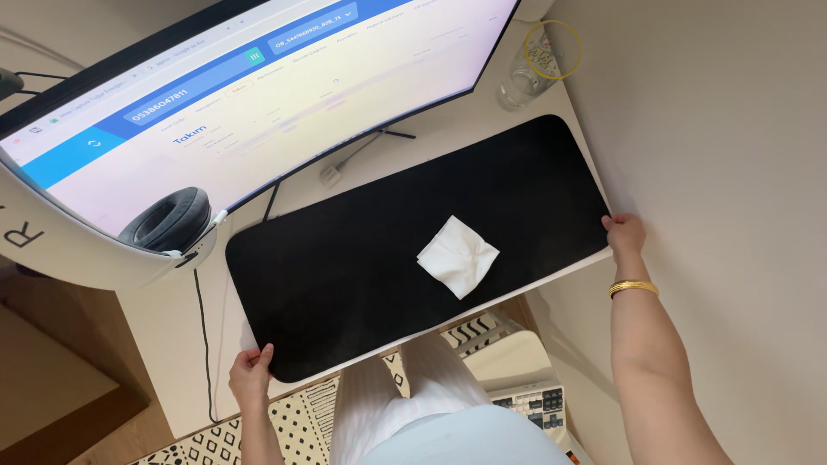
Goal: Cleaning a gaming headset, mousepad, mouse, and keyboard with a wet wipe on a desk.
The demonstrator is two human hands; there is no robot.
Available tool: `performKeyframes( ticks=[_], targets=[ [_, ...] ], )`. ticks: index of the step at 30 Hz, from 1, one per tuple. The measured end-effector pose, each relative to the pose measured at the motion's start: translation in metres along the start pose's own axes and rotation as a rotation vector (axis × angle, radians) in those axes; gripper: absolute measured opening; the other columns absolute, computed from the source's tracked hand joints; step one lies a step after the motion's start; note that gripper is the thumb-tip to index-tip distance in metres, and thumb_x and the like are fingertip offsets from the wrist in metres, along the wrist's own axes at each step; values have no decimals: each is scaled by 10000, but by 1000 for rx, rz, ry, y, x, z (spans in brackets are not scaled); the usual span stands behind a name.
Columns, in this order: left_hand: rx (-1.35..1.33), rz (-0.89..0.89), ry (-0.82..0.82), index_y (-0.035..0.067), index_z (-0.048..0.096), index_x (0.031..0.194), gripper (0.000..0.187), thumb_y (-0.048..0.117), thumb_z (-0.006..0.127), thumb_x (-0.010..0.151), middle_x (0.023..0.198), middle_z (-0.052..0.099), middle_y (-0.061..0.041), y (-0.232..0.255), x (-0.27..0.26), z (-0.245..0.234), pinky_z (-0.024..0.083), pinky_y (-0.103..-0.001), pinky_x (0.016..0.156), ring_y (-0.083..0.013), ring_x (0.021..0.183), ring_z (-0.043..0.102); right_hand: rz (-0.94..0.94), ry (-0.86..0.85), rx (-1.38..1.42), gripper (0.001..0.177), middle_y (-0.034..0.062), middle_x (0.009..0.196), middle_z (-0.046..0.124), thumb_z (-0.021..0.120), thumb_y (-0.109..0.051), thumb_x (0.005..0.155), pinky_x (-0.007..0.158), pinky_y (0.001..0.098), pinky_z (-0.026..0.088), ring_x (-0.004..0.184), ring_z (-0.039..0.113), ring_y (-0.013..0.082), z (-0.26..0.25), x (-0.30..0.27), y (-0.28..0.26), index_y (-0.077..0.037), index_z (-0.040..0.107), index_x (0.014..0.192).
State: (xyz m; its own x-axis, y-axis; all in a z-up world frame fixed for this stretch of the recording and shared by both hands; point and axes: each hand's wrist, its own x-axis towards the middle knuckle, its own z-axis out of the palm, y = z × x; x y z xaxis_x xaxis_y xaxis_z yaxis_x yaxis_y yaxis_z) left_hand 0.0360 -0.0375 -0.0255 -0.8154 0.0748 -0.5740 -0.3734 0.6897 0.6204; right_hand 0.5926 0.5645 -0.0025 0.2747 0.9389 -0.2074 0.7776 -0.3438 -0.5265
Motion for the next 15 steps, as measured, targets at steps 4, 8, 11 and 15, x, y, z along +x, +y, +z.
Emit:
performKeyframes(
  ticks=[4, 8, 11, 15],
  targets=[
    [57, 41, 34, -6, 706, 1046, 342, 288, 806, 904, 887, 730, -98, -6, 0, 1, 515, -320, 623, -180, 714, 632, -12, 46, -26, 264, 137, 1053, 738, 814, -217, 905, 851, 410, 537, 961, 689, 263, 1, -1, -2, -26, 730, 1067],
    [129, 117, 84, -7, 713, 1043, 358, 308, 807, 905, 891, 736, -114, -16, 3, 4, 522, -341, 695, -199, 752, 649, -15, 75, -64, 273, 141, 1054, 738, 820, -234, 900, 868, 422, 538, 974, 692, 277, 4, -2, -4, -33, 727, 1060],
    [165, 174, 121, -10, 717, 1041, 366, 321, 803, 907, 899, 741, -120, -18, 0, 4, 526, -353, 759, -214, 794, 667, -9, 109, -128, 280, 147, 1047, 740, 823, -253, 899, 885, 433, 535, 983, 695, 293, 6, 0, -3, -44, 732, 1062],
    [164, 168, 129, -9, 721, 1030, 366, 323, 805, 901, 894, 743, -118, -14, -3, 4, 527, -359, 761, -218, 795, 672, 43, 95, -159, 252, 146, 1028, 745, 818, -243, 897, 874, 428, 544, 973, 706, 297, 3, -8, -20, -52, 737, 1041]
  ],
)
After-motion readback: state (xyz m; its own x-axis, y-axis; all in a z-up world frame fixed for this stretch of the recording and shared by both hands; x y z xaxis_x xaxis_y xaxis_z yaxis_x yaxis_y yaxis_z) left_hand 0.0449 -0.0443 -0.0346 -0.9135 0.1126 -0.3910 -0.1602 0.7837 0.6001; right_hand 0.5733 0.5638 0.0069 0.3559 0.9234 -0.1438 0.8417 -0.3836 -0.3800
